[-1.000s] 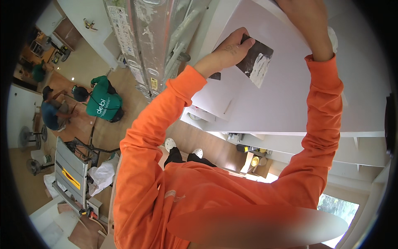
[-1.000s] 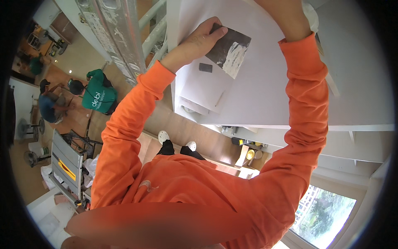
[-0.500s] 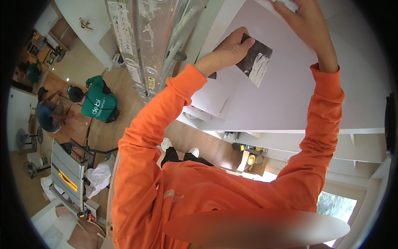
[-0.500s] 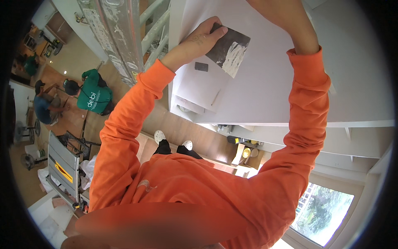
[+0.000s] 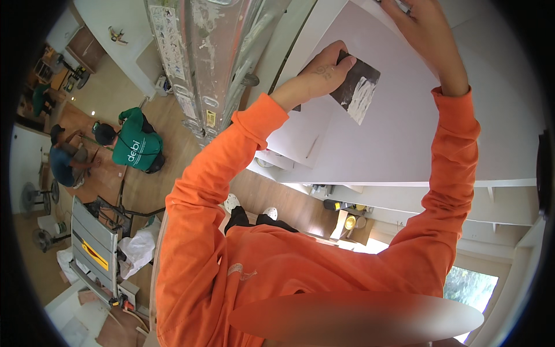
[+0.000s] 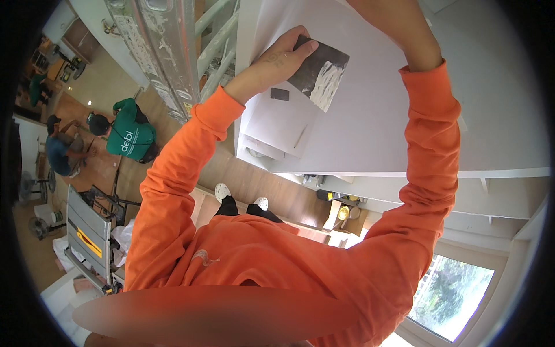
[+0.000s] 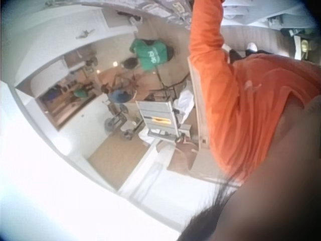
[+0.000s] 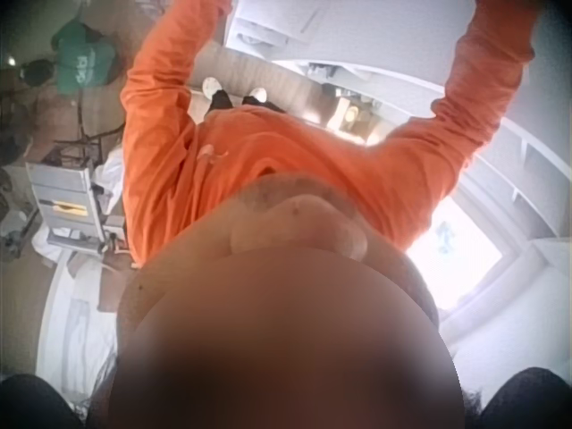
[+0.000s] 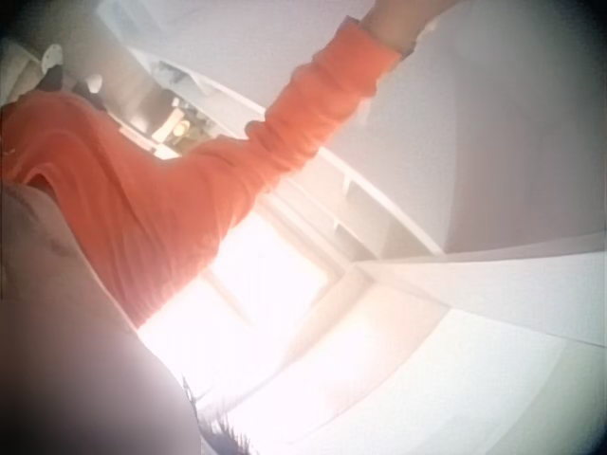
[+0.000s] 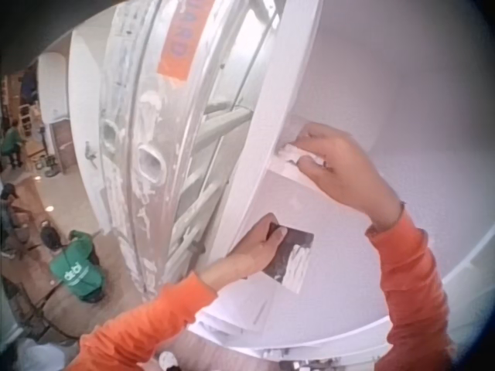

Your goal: The person applies joint compound to a ceiling corner using a putty knife and a hawk. They repeatedly scoop compound from the hawk and spread it along the corner, smoothing the surface with the blade.

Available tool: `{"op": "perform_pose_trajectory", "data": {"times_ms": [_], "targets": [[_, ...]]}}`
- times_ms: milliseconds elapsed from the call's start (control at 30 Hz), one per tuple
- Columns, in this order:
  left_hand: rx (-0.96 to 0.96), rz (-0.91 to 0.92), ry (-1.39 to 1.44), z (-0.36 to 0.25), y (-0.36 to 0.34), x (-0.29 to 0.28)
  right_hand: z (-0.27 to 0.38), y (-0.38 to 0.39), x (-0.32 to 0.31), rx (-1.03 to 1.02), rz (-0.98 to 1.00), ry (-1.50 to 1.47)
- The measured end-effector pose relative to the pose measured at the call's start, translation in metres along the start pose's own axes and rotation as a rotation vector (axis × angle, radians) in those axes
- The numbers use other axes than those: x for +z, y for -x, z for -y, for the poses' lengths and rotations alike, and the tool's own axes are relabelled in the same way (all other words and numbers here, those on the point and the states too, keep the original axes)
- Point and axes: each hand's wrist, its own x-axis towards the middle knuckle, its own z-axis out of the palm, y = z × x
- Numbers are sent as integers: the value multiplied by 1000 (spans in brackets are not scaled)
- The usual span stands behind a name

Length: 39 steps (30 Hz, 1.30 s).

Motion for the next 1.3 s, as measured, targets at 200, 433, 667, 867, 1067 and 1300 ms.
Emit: {"op": "perform_pose_trajectory", "data": {"times_ms": [200, 433, 667, 867, 1067, 1300], "targets": [[-3, 2, 35, 2, -2, 1, 8, -2, -3, -2, 12, -151], [3, -7, 40, -1, 2, 1, 1, 4, -6, -19, 26, -119], [-1, 40, 33, 1, 0, -2, -6, 20, -17, -222, -145, 93], [17, 27, 65, 3, 1, -1, 12, 16, -25, -343, 68, 437], [39, 24, 78, 4, 2, -1, 25, 11, -30, -449, 165, 539], [84, 53, 117, 4, 4, -2, 14, 33, -53, -523, 349, 744]]}}
